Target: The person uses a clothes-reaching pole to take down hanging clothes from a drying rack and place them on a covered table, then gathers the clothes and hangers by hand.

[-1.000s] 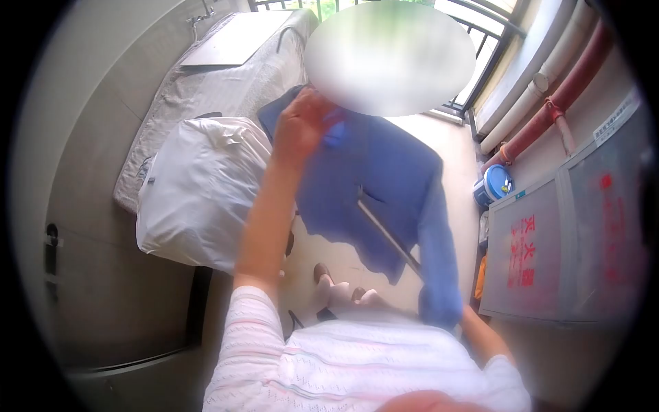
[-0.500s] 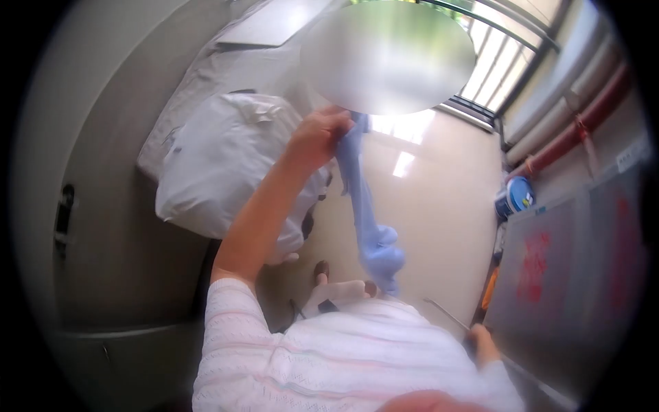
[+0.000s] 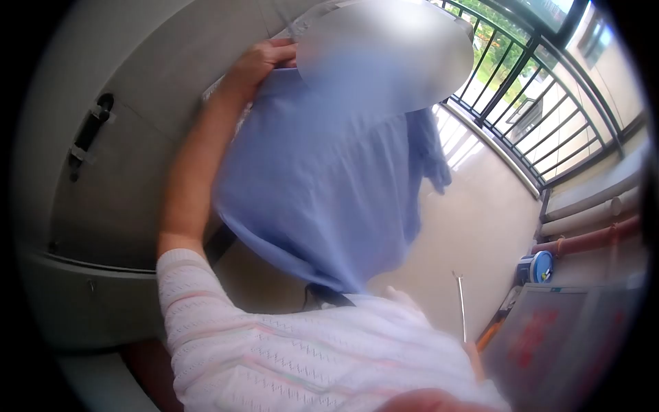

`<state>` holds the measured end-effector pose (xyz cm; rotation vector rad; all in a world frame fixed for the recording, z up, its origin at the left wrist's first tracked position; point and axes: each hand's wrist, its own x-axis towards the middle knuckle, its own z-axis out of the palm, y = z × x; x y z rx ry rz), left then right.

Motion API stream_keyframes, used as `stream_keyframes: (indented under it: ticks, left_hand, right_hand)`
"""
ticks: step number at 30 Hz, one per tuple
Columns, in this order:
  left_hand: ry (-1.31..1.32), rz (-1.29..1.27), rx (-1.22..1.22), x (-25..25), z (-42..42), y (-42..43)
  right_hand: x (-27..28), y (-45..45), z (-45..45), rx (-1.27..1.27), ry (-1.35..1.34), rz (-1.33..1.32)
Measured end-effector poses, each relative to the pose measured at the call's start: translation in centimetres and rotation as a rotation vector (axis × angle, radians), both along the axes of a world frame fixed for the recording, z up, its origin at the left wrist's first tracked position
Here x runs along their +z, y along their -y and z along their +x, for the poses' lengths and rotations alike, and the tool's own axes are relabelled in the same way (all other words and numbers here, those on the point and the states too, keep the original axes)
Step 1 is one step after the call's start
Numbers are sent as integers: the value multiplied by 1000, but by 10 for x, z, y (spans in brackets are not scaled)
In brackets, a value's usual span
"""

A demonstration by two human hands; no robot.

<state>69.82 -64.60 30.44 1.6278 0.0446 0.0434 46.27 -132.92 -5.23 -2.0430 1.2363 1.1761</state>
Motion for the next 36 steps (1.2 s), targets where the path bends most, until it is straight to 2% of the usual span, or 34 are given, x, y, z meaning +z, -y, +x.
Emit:
stream_keyframes:
  ticks: [2,4,6,7,8,9,10,11,12,13,14,15,18,21,24,26,27,29,30,31,32,33,36]
  left_hand:
    - [-13,253,83,-35,33,-75]
    - [24,824,157,-86,67,-143]
    - [48,854,240,-132,108,-173]
    - [204,753,296,-161,123,-177]
    - [179,987,408,-228,171,-207]
    - [202,937,494,-270,171,-214]
    - [29,964,476,-254,148,-199]
    - [-103,1050,528,-261,141,-208]
    - [24,946,601,-287,128,-239]
    - [94,1007,680,-276,106,-234]
    - [53,1012,655,-268,103,-225]
    - [3,1015,636,-263,92,-251]
    - [-58,1049,653,-279,108,-258]
    - [76,1033,829,-275,126,-244]
    - [506,1060,881,-214,134,-176]
    - [526,788,517,-197,150,-107]
    - [469,616,332,-158,116,-23]
    - [450,589,-87,-138,76,91]
    - [335,526,-319,-142,54,141]
    - [112,-109,-657,-165,41,182]
    - [-125,-512,-959,-198,37,221]
    - [-277,-236,-882,-172,1,267]
    - [-179,-337,-1004,-145,-42,339]
  right_hand:
    - [14,-22,9,-77,24,67]
    - [8,-29,-5,-73,145,170]
    - [9,-50,-21,10,189,120]
    - [26,-74,-12,39,102,22]
    - [12,-64,-29,307,156,26]
    - [56,-100,-24,166,165,-52]
    - [-7,-69,-45,296,202,-23]
    - [24,-91,-30,181,131,-34]
    - [19,-95,-28,260,107,-23]
    - [-3,-95,-37,358,66,2]
    - [-25,-87,-56,340,84,14]
    - [-33,-104,-70,334,97,23]
    - [1,-122,-54,175,130,-2]
    - [7,-112,-30,271,264,-8]
    - [25,-119,0,244,517,20]
    - [67,-138,19,145,724,110]
    - [86,-143,29,102,820,158]
    - [103,-149,54,161,850,278]
    - [127,-154,62,198,870,339]
    - [152,-162,69,236,890,398]
    - [165,-167,77,251,888,445]
    - [175,-171,82,264,882,489]
    - [189,-164,82,283,910,580]
